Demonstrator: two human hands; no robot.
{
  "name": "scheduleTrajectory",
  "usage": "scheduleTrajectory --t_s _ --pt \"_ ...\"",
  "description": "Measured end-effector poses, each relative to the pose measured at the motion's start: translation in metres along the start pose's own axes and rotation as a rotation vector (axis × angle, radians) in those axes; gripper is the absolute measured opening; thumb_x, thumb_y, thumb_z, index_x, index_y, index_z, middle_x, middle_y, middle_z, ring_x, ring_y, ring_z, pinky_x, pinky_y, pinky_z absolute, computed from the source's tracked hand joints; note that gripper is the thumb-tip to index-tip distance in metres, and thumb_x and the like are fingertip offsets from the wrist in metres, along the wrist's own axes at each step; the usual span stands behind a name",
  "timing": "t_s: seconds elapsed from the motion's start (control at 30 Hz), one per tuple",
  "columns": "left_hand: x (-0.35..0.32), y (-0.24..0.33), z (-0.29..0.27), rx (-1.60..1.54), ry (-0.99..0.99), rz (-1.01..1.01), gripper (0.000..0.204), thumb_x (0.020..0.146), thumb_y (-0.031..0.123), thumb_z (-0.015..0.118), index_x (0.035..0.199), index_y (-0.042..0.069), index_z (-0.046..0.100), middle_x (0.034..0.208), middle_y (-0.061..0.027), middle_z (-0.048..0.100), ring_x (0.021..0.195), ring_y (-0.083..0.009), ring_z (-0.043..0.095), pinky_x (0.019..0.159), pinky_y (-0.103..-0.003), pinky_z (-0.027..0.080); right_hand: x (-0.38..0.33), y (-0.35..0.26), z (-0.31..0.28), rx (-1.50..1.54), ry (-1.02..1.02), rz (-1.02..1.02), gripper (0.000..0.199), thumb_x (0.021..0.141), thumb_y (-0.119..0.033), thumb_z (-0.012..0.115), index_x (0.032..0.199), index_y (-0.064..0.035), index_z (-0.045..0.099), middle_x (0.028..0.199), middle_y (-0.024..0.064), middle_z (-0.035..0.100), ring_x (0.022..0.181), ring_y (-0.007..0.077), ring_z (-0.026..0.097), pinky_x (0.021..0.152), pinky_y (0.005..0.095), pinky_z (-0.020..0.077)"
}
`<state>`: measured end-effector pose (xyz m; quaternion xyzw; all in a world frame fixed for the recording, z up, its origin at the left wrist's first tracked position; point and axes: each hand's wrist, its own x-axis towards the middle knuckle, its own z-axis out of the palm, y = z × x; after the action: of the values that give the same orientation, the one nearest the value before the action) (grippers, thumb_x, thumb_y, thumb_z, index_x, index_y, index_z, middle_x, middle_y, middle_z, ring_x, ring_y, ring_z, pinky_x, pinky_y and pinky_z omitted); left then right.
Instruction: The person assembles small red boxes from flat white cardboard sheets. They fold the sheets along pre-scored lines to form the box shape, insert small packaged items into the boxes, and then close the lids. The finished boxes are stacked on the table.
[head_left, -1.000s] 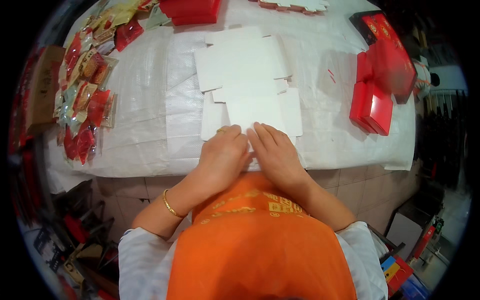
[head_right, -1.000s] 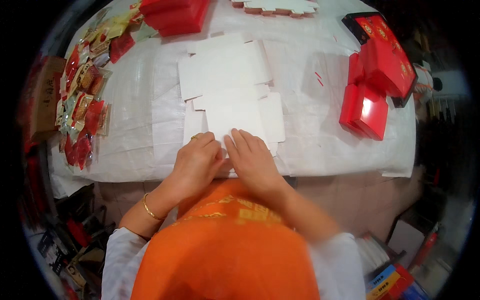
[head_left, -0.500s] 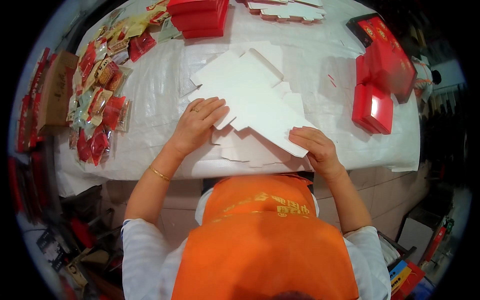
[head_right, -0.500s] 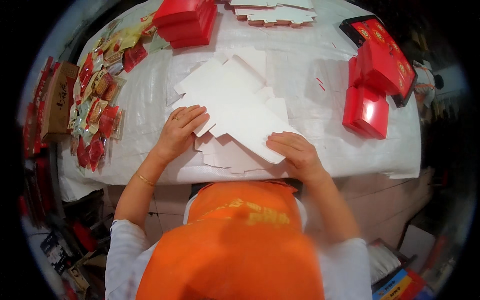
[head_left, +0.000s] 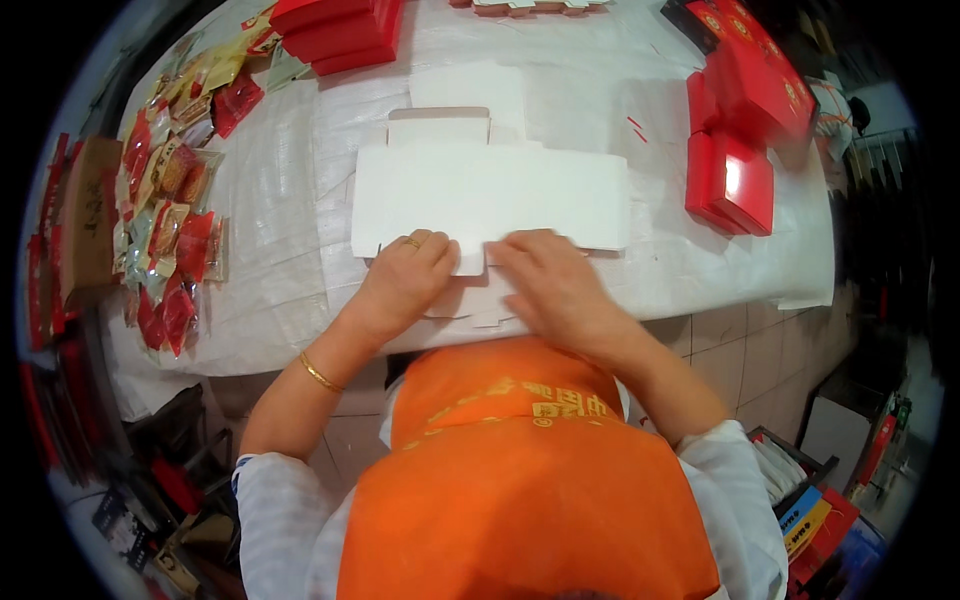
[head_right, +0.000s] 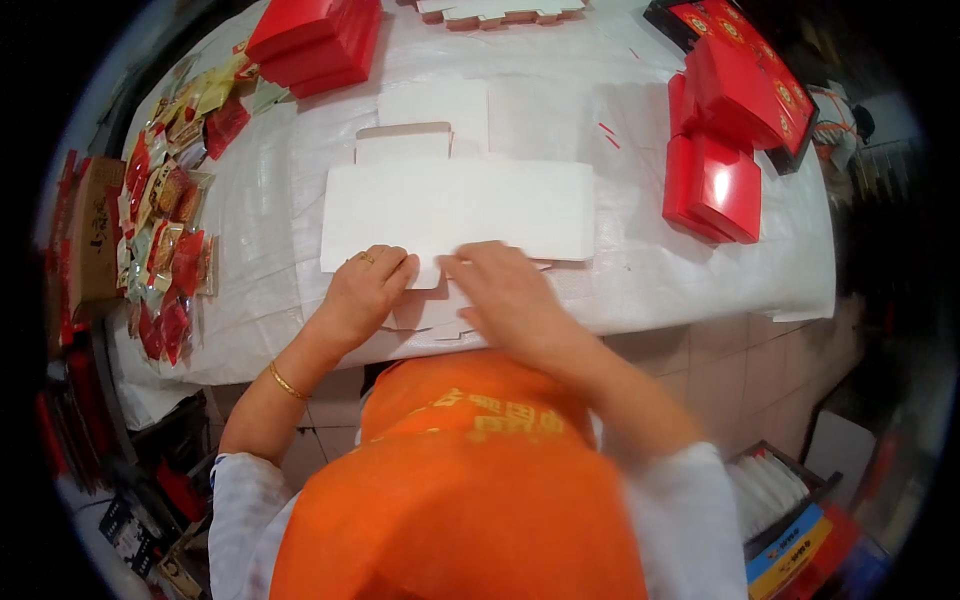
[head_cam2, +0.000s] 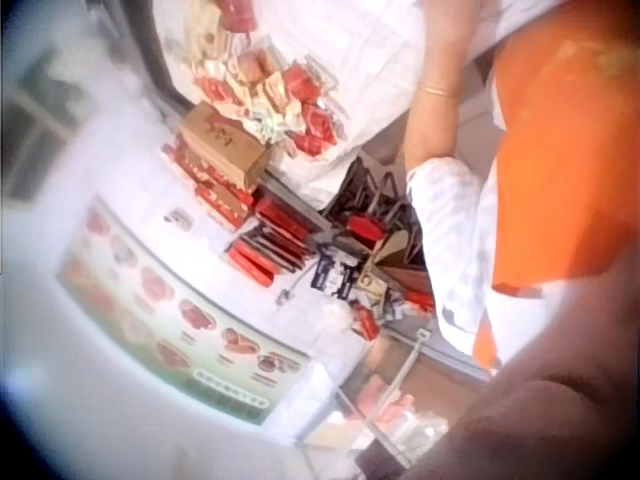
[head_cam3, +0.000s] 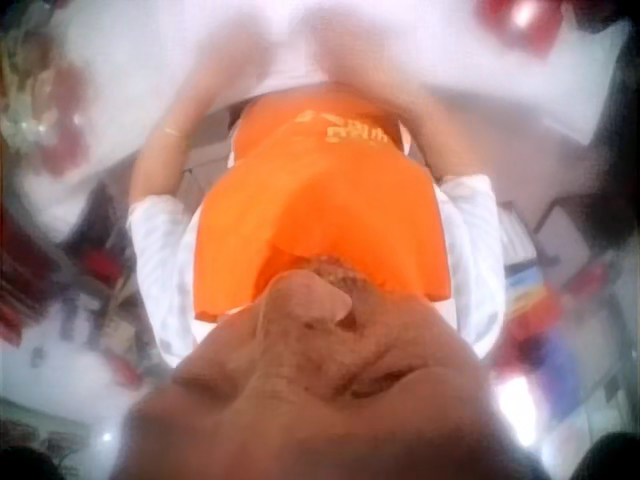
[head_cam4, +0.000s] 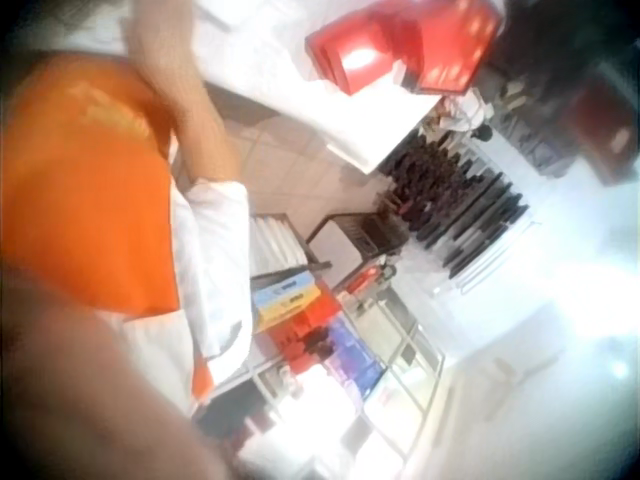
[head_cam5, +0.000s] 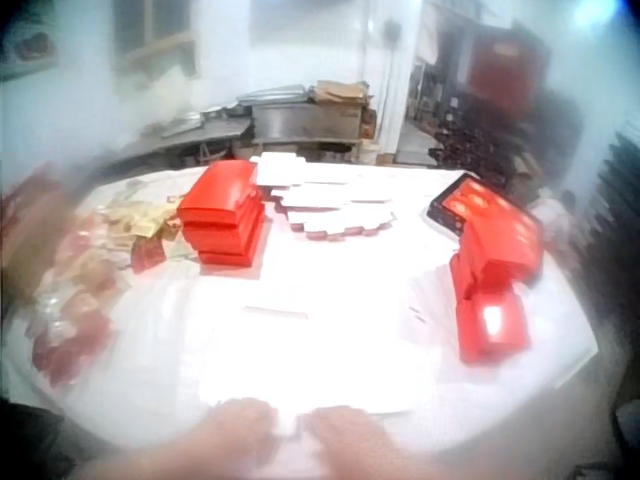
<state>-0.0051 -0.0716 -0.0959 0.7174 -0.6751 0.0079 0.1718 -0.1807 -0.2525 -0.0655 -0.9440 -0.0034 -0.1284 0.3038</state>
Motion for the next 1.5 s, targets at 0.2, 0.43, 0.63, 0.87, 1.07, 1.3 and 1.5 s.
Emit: scheduleTrajectory --t_s 0.2,0.43,0.63,0.87,1.07,1.3,1.5 --pt "0.001 0.016 0.003 0.008 0.053 -0.100 0.028 0.074 0.001 0.067 0.102 0.001 0.067 0.099 -0.0078 0.063 0.089 -0.0264 0.064 0.076 -0.037 0.055 0.028 0.029 0.064 -0.066 0.222 -0.186 0.023 0.075 -0.005 0.064 0.097 -0.0069 0.060 0.092 0.0068 0.054 0.084 0.0252 0.055 0.073 0.0364 0.0469" --pt "-0.025 0.005 -0.004 0.043 0.170 -0.178 0.036 0.070 -0.004 0.068 0.105 0.000 0.068 0.099 -0.0087 0.065 0.090 -0.0269 0.065 0.077 -0.036 0.056 0.019 0.026 0.071 -0.102 0.150 -0.210 0.021 0.076 -0.006 0.062 0.097 -0.0053 0.059 0.092 0.0064 0.054 0.083 0.0244 0.055 0.072 0.0347 0.0474" --pt "-0.030 -0.003 -0.004 -0.006 0.176 -0.121 0.033 0.070 -0.006 0.068 0.103 0.000 0.068 0.096 -0.0099 0.065 0.085 -0.0263 0.066 0.072 -0.035 0.056 0.017 0.021 0.060 -0.118 0.086 -0.177 0.031 0.076 -0.005 0.062 0.107 -0.0021 0.066 0.100 0.0075 0.062 0.090 0.0255 0.061 0.079 0.0351 0.0508" --pt "-0.021 0.006 0.001 -0.084 0.159 -0.089 0.028 0.066 0.006 0.068 0.093 0.001 0.060 0.087 -0.0086 0.054 0.079 -0.0255 0.059 0.068 -0.036 0.053 0.017 0.014 0.060 -0.167 0.121 -0.154 0.030 0.075 -0.002 0.062 0.105 -0.0007 0.064 0.097 0.0091 0.059 0.088 0.0261 0.060 0.078 0.0365 0.0505" --pt "-0.020 0.008 -0.001 -0.141 0.151 -0.248 0.035 0.063 -0.005 0.072 0.096 0.006 0.068 0.096 -0.0071 0.066 0.083 -0.0259 0.065 0.067 -0.034 0.055 0.023 0.013 0.051 -0.102 0.011 -0.115 0.031 0.076 0.000 0.062 0.107 -0.0004 0.064 0.098 0.0095 0.062 0.087 0.0284 0.060 0.077 0.0380 0.0512" --pt "0.004 -0.026 -0.020 -0.471 -0.195 -0.472 0.024 0.076 0.004 0.078 0.097 0.003 0.069 0.083 -0.0134 0.068 0.075 -0.0306 0.064 0.068 -0.039 0.053 0.057 0.019 0.029 0.064 -0.241 0.158 0.013 0.083 -0.004 0.069 0.096 -0.0031 0.070 0.086 0.0146 0.066 0.082 0.0323 0.063 0.074 0.0415 0.0517" --pt "0.031 -0.038 -0.031 -0.468 -0.334 -0.542 0.027 0.078 0.013 0.081 0.096 0.000 0.065 0.088 -0.0183 0.068 0.083 -0.0362 0.065 0.073 -0.044 0.051 0.126 0.028 0.002 0.048 -0.757 0.462 0.024 0.082 -0.019 0.076 0.094 0.0010 0.074 0.086 0.0196 0.072 0.083 0.0353 0.069 0.076 0.0435 0.0553"
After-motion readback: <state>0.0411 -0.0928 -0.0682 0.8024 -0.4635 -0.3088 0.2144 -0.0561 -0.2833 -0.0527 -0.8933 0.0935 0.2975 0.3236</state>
